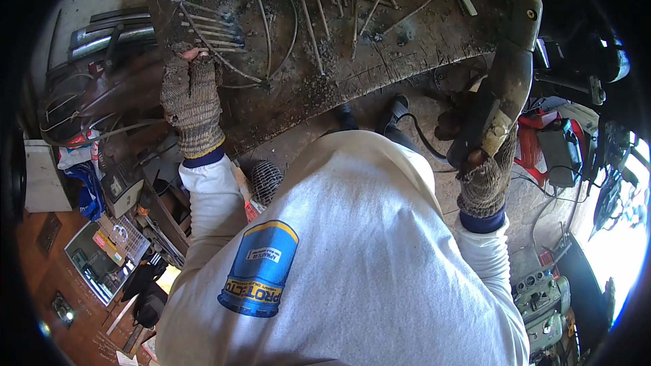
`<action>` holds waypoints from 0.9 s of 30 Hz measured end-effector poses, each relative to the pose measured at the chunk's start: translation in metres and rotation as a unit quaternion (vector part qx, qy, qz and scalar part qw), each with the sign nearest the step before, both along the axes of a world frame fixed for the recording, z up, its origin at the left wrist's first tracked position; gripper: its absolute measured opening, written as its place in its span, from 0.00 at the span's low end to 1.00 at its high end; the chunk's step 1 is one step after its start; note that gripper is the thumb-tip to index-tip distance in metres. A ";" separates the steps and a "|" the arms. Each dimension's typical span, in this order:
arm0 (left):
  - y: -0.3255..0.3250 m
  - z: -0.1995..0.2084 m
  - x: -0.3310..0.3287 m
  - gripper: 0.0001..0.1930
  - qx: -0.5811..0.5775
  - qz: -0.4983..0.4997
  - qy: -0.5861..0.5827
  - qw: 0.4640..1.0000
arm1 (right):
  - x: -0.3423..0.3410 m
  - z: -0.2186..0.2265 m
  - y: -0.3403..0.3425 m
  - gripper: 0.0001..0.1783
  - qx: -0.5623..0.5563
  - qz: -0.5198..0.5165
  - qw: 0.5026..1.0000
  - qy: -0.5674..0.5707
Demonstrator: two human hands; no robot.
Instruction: The person joins metal rods to a curved frame using a welding tool, positioning each rod by hand before applying heat to the joints.
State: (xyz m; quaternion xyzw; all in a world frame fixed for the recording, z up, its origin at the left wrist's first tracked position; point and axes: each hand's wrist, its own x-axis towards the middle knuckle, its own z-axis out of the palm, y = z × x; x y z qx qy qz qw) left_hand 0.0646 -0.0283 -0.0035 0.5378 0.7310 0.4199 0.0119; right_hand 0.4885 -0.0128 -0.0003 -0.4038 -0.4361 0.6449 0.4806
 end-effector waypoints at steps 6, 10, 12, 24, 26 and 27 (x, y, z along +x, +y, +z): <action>0.002 -0.007 -0.003 0.09 0.014 0.016 0.029 0.999 | -0.001 0.001 -0.002 0.52 0.010 0.000 1.000 -0.015; 0.001 -0.005 -0.003 0.09 0.005 0.009 0.085 0.996 | -0.003 0.002 -0.003 0.52 -0.004 0.000 1.000 -0.014; 0.001 -0.004 0.000 0.09 -0.019 0.017 0.110 0.994 | -0.005 0.003 -0.003 0.52 0.002 -0.019 1.000 -0.015; 0.003 -0.005 -0.004 0.09 -0.004 0.009 0.042 0.999 | -0.001 0.000 -0.002 0.52 0.003 0.005 1.000 0.001; 0.001 -0.007 -0.004 0.10 -0.014 0.018 0.017 1.000 | -0.001 -0.001 -0.003 0.52 -0.002 0.003 1.000 0.002; 0.001 -0.006 -0.003 0.10 -0.014 0.018 0.017 1.000 | -0.001 -0.001 -0.003 0.52 -0.006 0.002 1.000 0.002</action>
